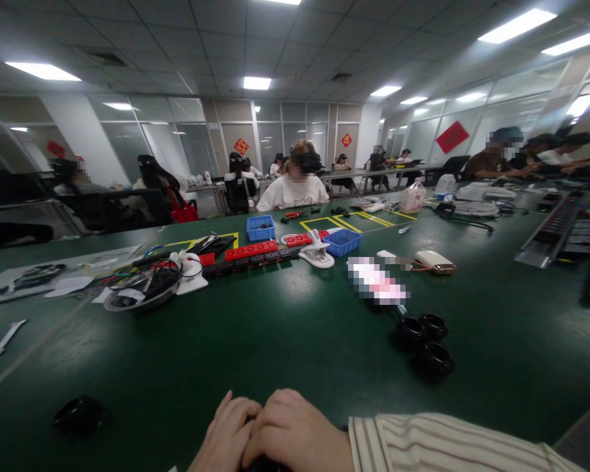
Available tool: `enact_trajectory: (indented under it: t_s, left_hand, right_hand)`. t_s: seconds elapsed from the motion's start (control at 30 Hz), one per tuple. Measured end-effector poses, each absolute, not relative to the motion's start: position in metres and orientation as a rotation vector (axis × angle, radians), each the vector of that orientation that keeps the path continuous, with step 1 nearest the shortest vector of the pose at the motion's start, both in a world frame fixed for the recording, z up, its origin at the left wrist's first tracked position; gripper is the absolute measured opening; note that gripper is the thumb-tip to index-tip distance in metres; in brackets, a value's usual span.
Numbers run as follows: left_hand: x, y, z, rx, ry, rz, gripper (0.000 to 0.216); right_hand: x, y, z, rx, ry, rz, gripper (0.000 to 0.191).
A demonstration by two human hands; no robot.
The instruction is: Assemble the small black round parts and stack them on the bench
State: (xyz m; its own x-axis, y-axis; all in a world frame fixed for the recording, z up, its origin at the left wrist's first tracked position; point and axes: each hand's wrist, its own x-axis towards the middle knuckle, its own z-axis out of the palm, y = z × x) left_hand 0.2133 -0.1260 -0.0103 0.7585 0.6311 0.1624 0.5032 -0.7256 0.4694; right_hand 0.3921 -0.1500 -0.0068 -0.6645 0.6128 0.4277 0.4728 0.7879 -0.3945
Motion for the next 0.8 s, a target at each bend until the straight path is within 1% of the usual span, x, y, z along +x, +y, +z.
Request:
enact_trajectory:
  t_s: [0.07, 0.2, 0.33, 0.43, 0.5, 0.63, 0.8]
  left_hand:
    - [0.213, -0.123, -0.002, 2.559, 0.739, 0.429, 0.038]
    - [0.216, -0.120, 0.011, 2.586, 0.590, 0.388, 0.042]
    - [0.217, -0.120, 0.013, 2.597, 0.581, 0.367, 0.059]
    - [0.215, -0.120, 0.005, 2.611, 0.617, 0.356, 0.063]
    - [0.213, -0.122, -0.003, 2.638, 0.668, 0.351, 0.061]
    - [0.212, -0.129, -0.018, 2.700, 0.863, 0.410, 0.045]
    - [0.214, -0.134, -0.013, 2.683, 0.993, 0.426, 0.026]
  right_hand:
    - [0.393, -0.150, -0.004, -0.716, -2.422, 0.376, 0.017]
    - [0.393, -0.148, -0.012, -0.526, -2.446, 0.438, 0.017]
    - [0.391, -0.145, -0.022, -0.435, -2.507, 0.404, 0.016]
    - [0.390, -0.147, -0.017, -0.465, -2.492, 0.375, 0.016]
    - [0.389, -0.149, -0.012, -0.541, -2.471, 0.347, 0.016]
    - [0.387, -0.152, -0.009, -0.800, -2.413, 0.263, 0.021]
    - [0.385, -0.153, -0.016, -0.950, -2.337, 0.192, 0.030]
